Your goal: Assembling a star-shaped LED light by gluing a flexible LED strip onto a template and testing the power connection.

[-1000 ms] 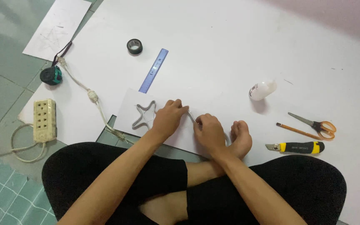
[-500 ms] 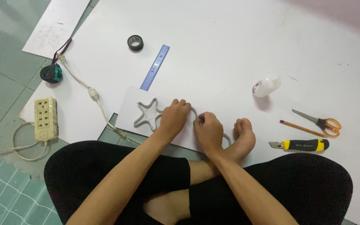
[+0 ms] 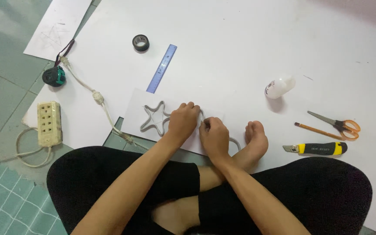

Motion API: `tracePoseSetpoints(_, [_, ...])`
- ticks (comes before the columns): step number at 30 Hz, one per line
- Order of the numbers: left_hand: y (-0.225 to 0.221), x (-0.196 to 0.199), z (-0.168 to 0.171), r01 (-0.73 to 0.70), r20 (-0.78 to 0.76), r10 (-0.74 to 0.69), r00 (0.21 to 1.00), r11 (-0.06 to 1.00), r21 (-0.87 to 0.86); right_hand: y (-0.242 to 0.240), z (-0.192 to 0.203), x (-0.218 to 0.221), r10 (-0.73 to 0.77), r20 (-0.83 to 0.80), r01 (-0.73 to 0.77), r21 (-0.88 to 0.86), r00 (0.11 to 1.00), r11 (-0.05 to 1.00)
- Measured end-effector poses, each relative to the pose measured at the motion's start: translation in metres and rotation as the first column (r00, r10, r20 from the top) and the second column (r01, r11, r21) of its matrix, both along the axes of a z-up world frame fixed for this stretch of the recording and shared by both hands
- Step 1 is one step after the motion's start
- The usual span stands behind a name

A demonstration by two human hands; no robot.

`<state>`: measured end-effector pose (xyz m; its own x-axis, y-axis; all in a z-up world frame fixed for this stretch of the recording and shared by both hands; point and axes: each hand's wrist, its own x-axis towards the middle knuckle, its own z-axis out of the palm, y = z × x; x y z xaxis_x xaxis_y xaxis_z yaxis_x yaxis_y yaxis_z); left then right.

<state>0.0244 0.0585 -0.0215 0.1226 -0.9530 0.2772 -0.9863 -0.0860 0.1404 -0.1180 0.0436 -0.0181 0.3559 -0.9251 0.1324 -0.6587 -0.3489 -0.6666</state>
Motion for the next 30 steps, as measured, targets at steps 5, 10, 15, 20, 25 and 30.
tracePoseSetpoints(5, [0.002,-0.001,0.010,0.013,-0.007,-0.014,1.000,1.000,-0.020,-0.001,-0.015,-0.001,0.024,-0.012,-0.024,-0.020,1.000,1.000])
tracePoseSetpoints(10, [0.002,0.002,-0.003,0.018,0.007,-0.017,1.000,0.999,-0.046,0.005,-0.003,0.003,0.001,0.056,-0.002,0.023,0.998,1.000])
tracePoseSetpoints(15, [0.003,0.003,-0.002,0.028,-0.039,-0.029,0.999,0.999,-0.027,0.007,0.019,0.005,0.006,0.032,-0.008,0.073,0.999,0.997])
tracePoseSetpoints(20, [0.002,0.002,-0.003,0.043,-0.013,-0.044,0.999,0.998,-0.043,0.007,0.013,0.008,0.018,0.003,-0.018,0.065,1.000,0.998])
tracePoseSetpoints(25, [0.001,0.001,-0.018,0.051,0.021,-0.050,0.999,0.997,-0.059,0.012,0.008,0.011,0.054,-0.063,-0.054,-0.002,0.997,0.999])
tracePoseSetpoints(30, [0.002,-0.006,0.002,0.079,0.122,-0.068,0.990,0.993,-0.084,0.008,-0.008,0.014,0.094,-0.196,-0.115,-0.097,0.976,0.989])
